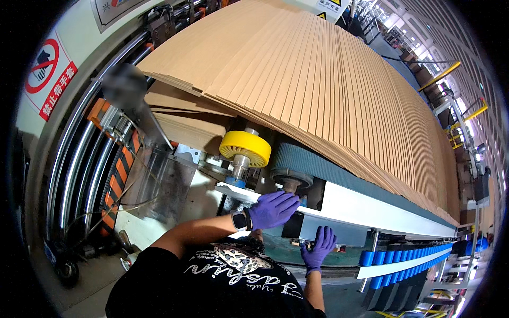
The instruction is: The person operates a cardboard processing machine, feeding sheets into a conveyor belt and adjusting a yellow roller to guide the material. They use both hands to align the cardboard and ensure it moves smoothly through the machinery.
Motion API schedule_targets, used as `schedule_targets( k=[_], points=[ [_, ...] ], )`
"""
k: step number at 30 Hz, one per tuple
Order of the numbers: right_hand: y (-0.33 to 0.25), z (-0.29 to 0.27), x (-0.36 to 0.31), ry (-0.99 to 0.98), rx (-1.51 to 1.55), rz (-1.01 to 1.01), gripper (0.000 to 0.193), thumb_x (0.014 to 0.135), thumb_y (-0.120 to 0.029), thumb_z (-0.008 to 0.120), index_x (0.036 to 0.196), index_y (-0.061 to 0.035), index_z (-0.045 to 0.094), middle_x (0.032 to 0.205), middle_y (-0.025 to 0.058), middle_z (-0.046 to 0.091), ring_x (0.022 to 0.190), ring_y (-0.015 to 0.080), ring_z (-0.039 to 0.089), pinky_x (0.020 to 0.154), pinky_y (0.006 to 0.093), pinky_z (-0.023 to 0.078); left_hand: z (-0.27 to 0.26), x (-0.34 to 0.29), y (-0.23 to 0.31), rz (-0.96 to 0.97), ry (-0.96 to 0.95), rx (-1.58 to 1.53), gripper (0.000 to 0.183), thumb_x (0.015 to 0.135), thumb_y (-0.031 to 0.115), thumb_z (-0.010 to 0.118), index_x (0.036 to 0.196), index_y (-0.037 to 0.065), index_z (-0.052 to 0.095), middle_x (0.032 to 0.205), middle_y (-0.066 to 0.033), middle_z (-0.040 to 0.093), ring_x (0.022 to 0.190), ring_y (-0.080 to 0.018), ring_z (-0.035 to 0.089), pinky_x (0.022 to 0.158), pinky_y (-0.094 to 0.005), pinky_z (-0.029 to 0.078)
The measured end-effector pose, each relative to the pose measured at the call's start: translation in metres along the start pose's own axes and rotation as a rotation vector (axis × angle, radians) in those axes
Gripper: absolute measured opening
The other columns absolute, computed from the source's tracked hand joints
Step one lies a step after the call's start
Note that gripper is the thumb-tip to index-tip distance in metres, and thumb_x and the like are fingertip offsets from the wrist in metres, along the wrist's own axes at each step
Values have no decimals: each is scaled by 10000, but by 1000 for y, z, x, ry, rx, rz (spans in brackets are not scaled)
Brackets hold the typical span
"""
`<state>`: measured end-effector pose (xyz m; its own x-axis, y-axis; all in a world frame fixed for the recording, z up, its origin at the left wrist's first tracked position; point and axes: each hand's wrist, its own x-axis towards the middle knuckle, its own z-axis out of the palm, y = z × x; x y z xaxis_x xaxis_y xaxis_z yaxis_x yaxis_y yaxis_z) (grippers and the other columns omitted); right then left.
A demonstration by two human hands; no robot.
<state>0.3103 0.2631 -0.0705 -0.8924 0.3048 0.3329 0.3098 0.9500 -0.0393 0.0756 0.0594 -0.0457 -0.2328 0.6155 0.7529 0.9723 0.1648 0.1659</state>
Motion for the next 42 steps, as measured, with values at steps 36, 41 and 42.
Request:
schedule_targets(
  k=[36,41,42],
  points=[
    [0,-5,2,-27,21,7,1010,689,-426,768,1549,-109,343,1560,207,354,1476,394,278,1215,609,143,4,-3,-4,49,-58,-5,531,874,268,665,1344,44,564,1403,-139,578,1286,-282,573,1105,-437,436],
    [2,-4,1,-39,18,11,1029,670,-423,783,1545,-99,347,1552,207,359,1472,398,278,1216,609,141,4,-1,-3,41,-6,-22,518,873,248,654,1334,28,568,1376,-152,593,1259,-297,587,1094,-444,444],
    [2,-5,2,-39,26,12,1032,664,-412,789,1544,-101,350,1551,207,360,1471,398,280,1217,609,141,4,-1,-3,42,3,-37,517,870,233,645,1330,11,566,1363,-167,597,1242,-310,595,1089,-449,446]
  ],
)
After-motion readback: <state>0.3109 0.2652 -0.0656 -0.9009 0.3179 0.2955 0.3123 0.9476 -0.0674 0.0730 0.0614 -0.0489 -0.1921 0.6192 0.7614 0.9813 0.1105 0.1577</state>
